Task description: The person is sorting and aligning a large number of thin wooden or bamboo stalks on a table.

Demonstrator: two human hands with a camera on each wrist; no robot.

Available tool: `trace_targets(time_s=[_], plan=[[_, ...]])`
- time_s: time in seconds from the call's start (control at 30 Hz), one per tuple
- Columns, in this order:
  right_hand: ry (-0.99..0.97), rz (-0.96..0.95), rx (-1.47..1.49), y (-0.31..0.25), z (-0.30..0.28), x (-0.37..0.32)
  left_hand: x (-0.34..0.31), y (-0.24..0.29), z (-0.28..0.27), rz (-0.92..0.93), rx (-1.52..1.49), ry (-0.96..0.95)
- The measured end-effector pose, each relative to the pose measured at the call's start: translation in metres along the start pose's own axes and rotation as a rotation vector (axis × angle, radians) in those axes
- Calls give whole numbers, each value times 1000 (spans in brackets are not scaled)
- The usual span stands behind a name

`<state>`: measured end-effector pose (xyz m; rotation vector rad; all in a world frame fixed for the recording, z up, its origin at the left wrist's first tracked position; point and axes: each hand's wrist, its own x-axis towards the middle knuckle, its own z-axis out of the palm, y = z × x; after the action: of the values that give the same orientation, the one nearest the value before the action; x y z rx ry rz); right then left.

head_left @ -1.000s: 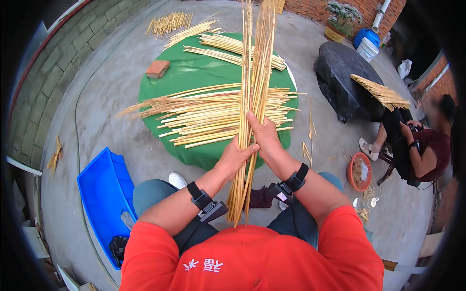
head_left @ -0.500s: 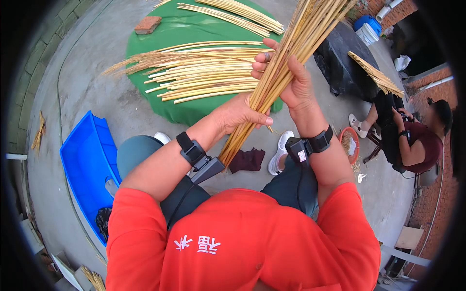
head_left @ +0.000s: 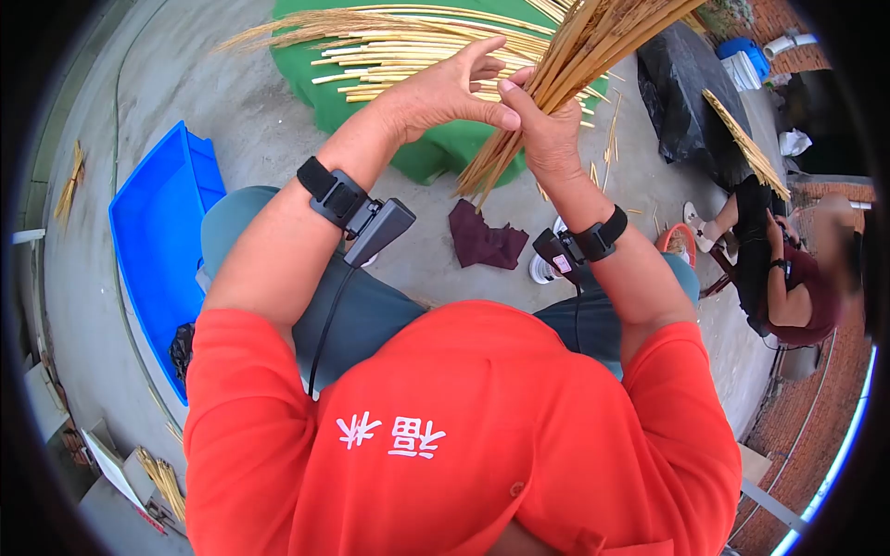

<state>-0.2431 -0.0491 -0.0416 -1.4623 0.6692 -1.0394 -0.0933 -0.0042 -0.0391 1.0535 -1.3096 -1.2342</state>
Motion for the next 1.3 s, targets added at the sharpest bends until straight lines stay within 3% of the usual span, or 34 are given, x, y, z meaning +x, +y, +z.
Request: trace_targets(time_s=[0.07,0.17,0.23,0.27,0.3,0.37,0.4,0.47,0.73,0.9,0.93,1.0,1.03,1.1,1.17,1.2,1.23,1.3], plan=[[-37,-14,20,25,14,-5,-12,15,-6,195,36,69],[-143,-63,-104,50,33,-6,-33,48,18,332,-77,160],[-101,-448,-619,52,52,-8,-28,34,11,257,3,189],[-203,-189,-156,64,53,-13,-24,22,8,249,22,267],[-207,-182,-151,79,53,-18,-20,11,7,243,44,341],[-146,27,-123,106,51,-27,-17,-8,10,252,-6,393],[-156,80,-174,116,47,-32,-21,-13,13,129,-90,404],[-148,73,-132,129,43,-34,-25,-21,16,-37,-183,411],[-169,71,-8,133,39,-29,-28,-16,19,-33,-189,361],[-141,-190,-359,135,38,-22,-29,-30,14,-11,-121,298],[-133,-198,-359,128,35,-18,-28,-29,12,25,-42,336],[-128,281,-20,98,22,-7,-26,-28,9,66,15,373],[-116,265,-26,79,18,0,-26,-29,7,82,16,360],[-62,360,253,43,9,15,-25,-31,7,-17,195,249],[-54,248,308,28,1,31,-25,-43,16,-137,193,126],[-68,294,371,14,1,33,-26,-40,22,-203,137,94],[-86,345,433,2,2,32,-28,-45,34,-51,160,216],[-103,372,438,-12,11,32,-26,-39,43,-124,-129,217]])
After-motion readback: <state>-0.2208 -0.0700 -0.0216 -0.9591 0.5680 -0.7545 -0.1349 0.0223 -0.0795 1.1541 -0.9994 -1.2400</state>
